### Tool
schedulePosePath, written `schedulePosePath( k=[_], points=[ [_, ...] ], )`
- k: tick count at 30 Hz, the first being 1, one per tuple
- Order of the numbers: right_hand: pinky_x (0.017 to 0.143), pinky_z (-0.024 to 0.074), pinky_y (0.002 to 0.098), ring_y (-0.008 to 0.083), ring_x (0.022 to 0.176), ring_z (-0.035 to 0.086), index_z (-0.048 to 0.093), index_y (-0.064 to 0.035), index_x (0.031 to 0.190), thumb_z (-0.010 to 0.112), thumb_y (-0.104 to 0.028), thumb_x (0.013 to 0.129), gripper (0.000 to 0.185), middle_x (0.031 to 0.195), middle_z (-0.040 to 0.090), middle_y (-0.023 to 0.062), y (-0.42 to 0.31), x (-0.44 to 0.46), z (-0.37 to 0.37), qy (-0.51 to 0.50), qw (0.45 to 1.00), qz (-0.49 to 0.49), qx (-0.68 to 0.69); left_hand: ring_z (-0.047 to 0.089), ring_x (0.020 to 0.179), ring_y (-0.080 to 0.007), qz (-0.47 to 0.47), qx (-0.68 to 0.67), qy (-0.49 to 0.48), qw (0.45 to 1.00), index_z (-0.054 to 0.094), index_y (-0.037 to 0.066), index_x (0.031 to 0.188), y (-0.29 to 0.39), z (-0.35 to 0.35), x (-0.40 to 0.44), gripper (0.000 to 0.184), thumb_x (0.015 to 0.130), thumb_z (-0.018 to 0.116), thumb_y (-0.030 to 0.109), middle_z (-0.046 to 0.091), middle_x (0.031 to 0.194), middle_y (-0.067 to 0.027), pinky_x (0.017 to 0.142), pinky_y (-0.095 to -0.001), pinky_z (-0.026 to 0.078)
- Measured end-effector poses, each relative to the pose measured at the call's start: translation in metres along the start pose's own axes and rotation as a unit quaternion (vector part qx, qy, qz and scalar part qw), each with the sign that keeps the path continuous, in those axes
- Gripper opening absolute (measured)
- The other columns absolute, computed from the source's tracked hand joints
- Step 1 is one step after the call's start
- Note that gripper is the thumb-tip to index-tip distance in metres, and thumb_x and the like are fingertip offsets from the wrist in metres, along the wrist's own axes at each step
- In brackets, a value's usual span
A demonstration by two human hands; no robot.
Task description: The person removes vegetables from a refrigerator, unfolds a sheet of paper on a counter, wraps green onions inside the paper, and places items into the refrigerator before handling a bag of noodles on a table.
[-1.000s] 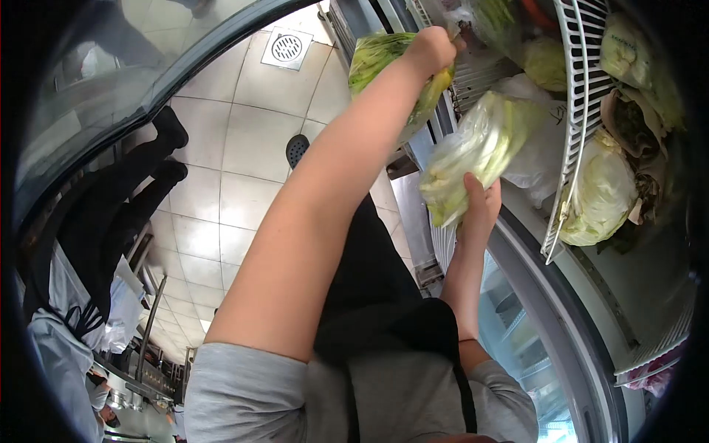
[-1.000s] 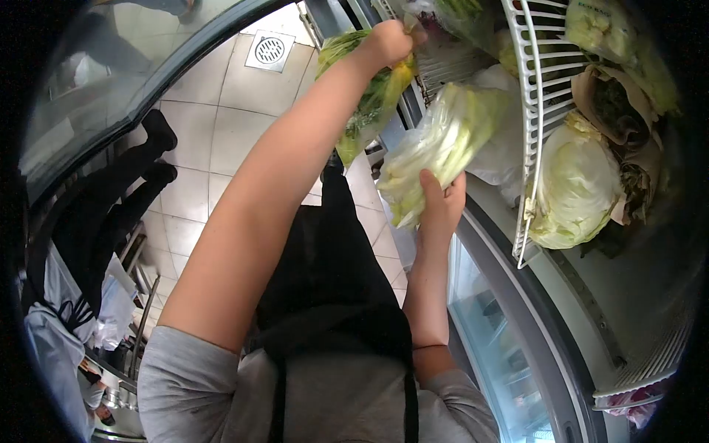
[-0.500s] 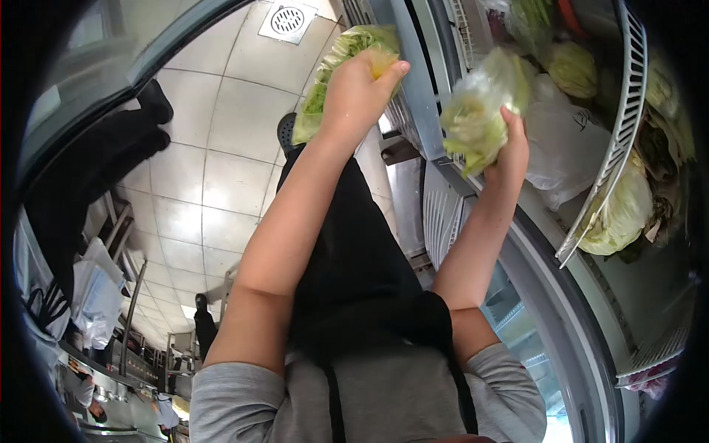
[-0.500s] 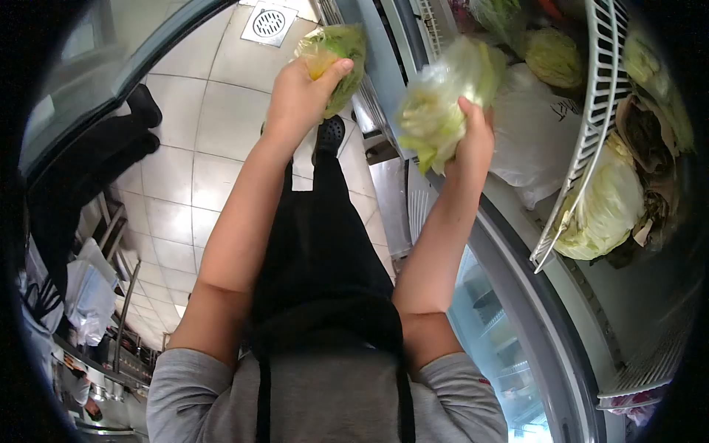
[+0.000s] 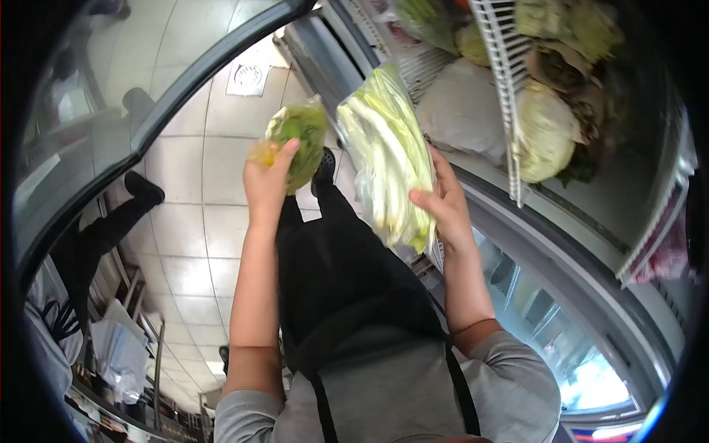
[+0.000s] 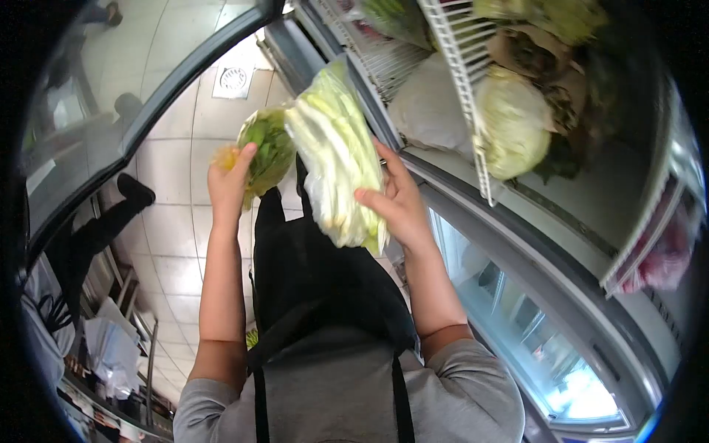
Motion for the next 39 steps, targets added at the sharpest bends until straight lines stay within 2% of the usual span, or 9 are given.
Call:
schedulePosePath(
  k=[4, 7, 13, 19, 23, 26, 30, 34, 39],
  points=[
    [0.091, 0.0368, 0.0301, 0.02, 0.106, 0.047, 0.038, -0.0023, 0.125, 0.069, -0.023, 0.061, 0.073, 0.116, 0.048, 0.011, -0.067, -0.051, -0.034, 0.152, 0.981, -0.119, 0.015, 0.038, 0.056, -0.0035, 0.004, -0.011, 0.003, 1.0, 0.048, 0.009, 0.072, 0.022, -0.012, -0.022, 0.028, 0.075, 0.071, 0.024, 0.044, 0.064, 0.0053, 0.051, -0.0194, 0.033],
    [0.092, 0.0407, 0.0377, 0.0292, 0.11, 0.046, 0.027, -0.0021, 0.13, 0.052, -0.02, 0.076, 0.063, 0.123, 0.04, 0.0179, -0.114, -0.09, -0.073, 0.28, 0.919, -0.275, -0.016, 0.038, 0.056, -0.0041, 0.014, -0.015, -0.004, 1.0, 0.048, 0.008, 0.075, 0.035, -0.017, -0.034, 0.028, 0.074, 0.072, 0.023, 0.044, 0.064, 0.0054, 0.051, -0.0195, 0.033],
    [0.092, 0.0395, 0.0399, 0.0288, 0.109, 0.046, 0.026, -0.0005, 0.13, 0.056, -0.015, 0.081, 0.059, 0.123, 0.04, 0.018, -0.14, -0.108, -0.153, 0.478, 0.819, -0.314, 0.045, 0.045, 0.06, -0.006, 0.02, -0.003, -0.011, 1.0, 0.048, 0.007, 0.078, 0.058, -0.029, -0.05, 0.027, 0.072, 0.072, 0.016, 0.05, 0.07, 0.0019, 0.055, -0.0208, 0.038],
    [0.093, 0.0344, 0.0409, 0.0377, 0.107, 0.044, 0.037, 0.0023, 0.127, 0.063, -0.028, 0.078, 0.063, 0.117, 0.042, 0.0284, -0.162, -0.095, -0.208, 0.61, 0.633, -0.218, -0.425, 0.053, 0.069, -0.0095, 0.018, -0.057, -0.079, 0.995, 0.049, 0.006, 0.082, 0.071, -0.023, -0.052, 0.024, 0.071, 0.07, 0.007, 0.055, 0.079, -0.0025, 0.062, -0.0236, 0.045],
    [0.092, 0.0357, 0.0411, 0.0388, 0.105, 0.045, 0.056, -0.0034, 0.113, 0.068, -0.034, 0.073, 0.052, 0.111, 0.045, 0.0284, -0.185, -0.118, -0.17, 0.609, 0.604, -0.211, -0.468, 0.054, 0.071, -0.0099, 0.021, -0.117, -0.107, 0.987, 0.049, 0.006, 0.084, 0.093, -0.011, -0.055, 0.023, 0.071, 0.068, 0.004, 0.055, 0.082, -0.0023, 0.064, -0.0238, 0.045],
    [0.085, 0.0394, 0.0403, 0.0306, 0.101, 0.049, 0.061, -0.0034, 0.105, 0.069, -0.028, 0.072, 0.042, 0.109, 0.051, 0.0182, -0.174, -0.094, -0.172, 0.451, 0.658, -0.151, -0.584, 0.054, 0.074, -0.0096, 0.018, -0.18, -0.115, 0.977, 0.047, 0.007, 0.085, 0.098, 0.0, -0.055, 0.024, 0.072, 0.066, 0.0, 0.054, 0.084, -0.0016, 0.065, -0.0243, 0.046],
    [0.078, 0.0427, 0.0337, 0.0227, 0.09, 0.054, 0.062, 0.0002, 0.1, 0.064, -0.018, 0.077, 0.029, 0.095, 0.059, 0.0137, -0.191, -0.12, -0.108, 0.521, 0.568, -0.272, -0.576, 0.052, 0.07, -0.0089, 0.043, -0.26, -0.09, 0.961, 0.044, 0.008, 0.085, 0.087, 0.017, -0.045, 0.024, 0.072, 0.062, -0.003, 0.052, 0.081, -0.0016, 0.06, -0.0243, 0.044],
    [0.071, 0.0457, 0.0251, 0.0142, 0.077, 0.057, 0.062, 0.004, 0.093, 0.059, -0.001, 0.08, 0.015, 0.09, 0.063, 0.0107, -0.123, -0.091, -0.045, 0.28, 0.768, -0.386, -0.428, 0.046, 0.061, -0.0064, 0.038, -0.303, -0.069, 0.95, 0.043, 0.008, 0.082, 0.087, 0.03, -0.045, 0.022, 0.07, 0.058, -0.003, 0.047, 0.071, 0.0013, 0.053, -0.0225, 0.039],
    [0.077, 0.0428, 0.0241, 0.0122, 0.082, 0.057, 0.063, -0.0002, 0.097, 0.05, -0.02, 0.088, 0.025, 0.088, 0.064, 0.0081, 0.069, 0.028, -0.023, 0.147, 0.954, 0.065, -0.253, 0.047, 0.062, -0.0066, 0.184, -0.177, -0.058, 0.965, 0.041, 0.009, 0.082, 0.118, 0.036, -0.061, 0.023, 0.074, 0.056, -0.006, 0.045, 0.074, 0.0015, 0.054, -0.0222, 0.04]
  ],
)
Point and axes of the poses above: each hand's wrist, its own x-axis towards the middle knuckle, its own z-axis out of the palm, y = z × x, the point moved 8 cm from there along x, towards the middle knuckle
